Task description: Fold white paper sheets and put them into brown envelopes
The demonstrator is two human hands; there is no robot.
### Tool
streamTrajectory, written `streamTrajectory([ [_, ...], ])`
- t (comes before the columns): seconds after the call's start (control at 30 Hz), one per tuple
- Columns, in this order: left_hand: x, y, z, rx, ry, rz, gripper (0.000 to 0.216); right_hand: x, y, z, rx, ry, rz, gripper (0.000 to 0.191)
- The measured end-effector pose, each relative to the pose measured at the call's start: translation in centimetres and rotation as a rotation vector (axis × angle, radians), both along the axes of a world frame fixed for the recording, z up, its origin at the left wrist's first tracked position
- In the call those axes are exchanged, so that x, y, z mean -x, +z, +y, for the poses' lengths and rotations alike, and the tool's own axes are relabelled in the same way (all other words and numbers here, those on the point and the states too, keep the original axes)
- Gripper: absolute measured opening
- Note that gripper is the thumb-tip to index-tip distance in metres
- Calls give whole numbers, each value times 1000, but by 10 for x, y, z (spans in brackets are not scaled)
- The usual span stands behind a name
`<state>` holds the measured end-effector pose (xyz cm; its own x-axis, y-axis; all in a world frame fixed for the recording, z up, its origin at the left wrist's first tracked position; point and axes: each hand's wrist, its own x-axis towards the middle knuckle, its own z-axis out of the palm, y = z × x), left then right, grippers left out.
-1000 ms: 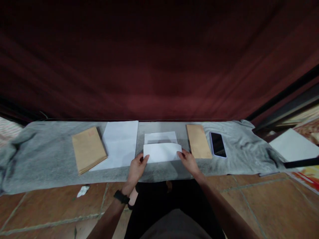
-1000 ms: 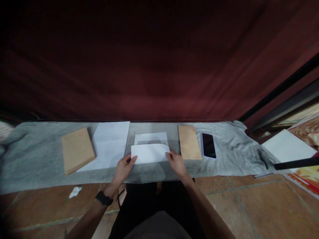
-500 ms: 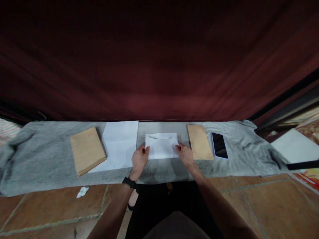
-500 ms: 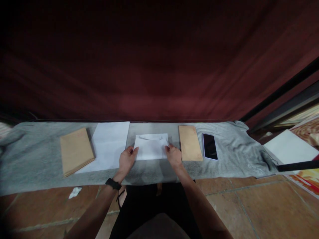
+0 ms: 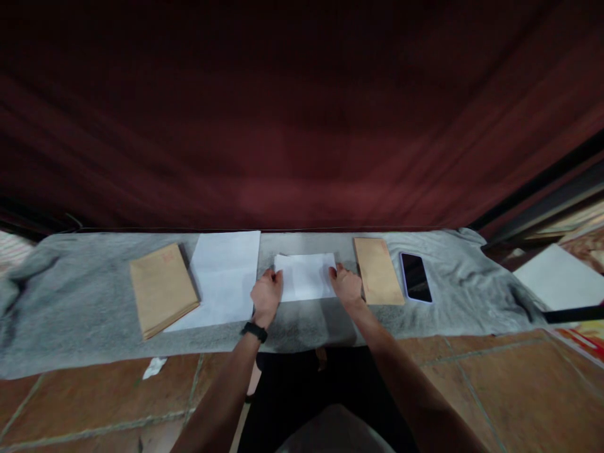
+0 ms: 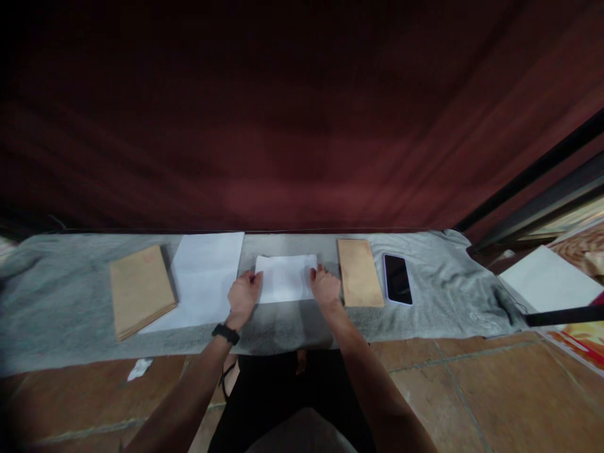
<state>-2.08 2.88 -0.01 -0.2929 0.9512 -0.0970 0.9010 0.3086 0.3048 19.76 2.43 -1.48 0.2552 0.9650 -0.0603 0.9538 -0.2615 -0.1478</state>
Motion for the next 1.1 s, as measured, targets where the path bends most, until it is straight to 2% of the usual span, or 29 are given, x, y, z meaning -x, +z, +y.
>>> streamTrajectory([
  [0.17, -6, -6, -2, -11, 5, 67, 39, 2, -1, -1, -12, 8, -17, 41],
  [0.27, -8, -8, -3, -16, -8, 98, 40, 4, -2, -5, -134, 39, -51, 40],
  [0.37, -8, -8, -4, -25, -31, 121, 41, 10, -4, -10, -287, 166, -45, 40],
  [0.47, -8, -8, -5, -32, -52, 137, 41, 21, -10, -13, -352, 334, 35, 43],
  [0.57, -7, -8, -5, -33, -65, 146, 40, 31, -20, -16, -337, 416, 77, 47],
  [0.73, -7, -9, -5, -32, -72, 142, 40, 37, -36, -24, -276, 409, 51, 51],
  [0.9, -7, -6, -4, -21, -35, 125, 39, 35, -42, -29, -300, 402, 32, 52],
  [0.97, -8, -5, -7, -62, -8, 130, 39, 36, -43, -29, -311, 401, 30, 52],
  [1.03, -11, -6, -11, -180, -35, 156, 39, 36, -44, -28, -318, 398, 32, 52],
  [1.1, -18, -10, -16, -324, -178, 162, 40, 37, -46, -28, -321, 395, 37, 53],
])
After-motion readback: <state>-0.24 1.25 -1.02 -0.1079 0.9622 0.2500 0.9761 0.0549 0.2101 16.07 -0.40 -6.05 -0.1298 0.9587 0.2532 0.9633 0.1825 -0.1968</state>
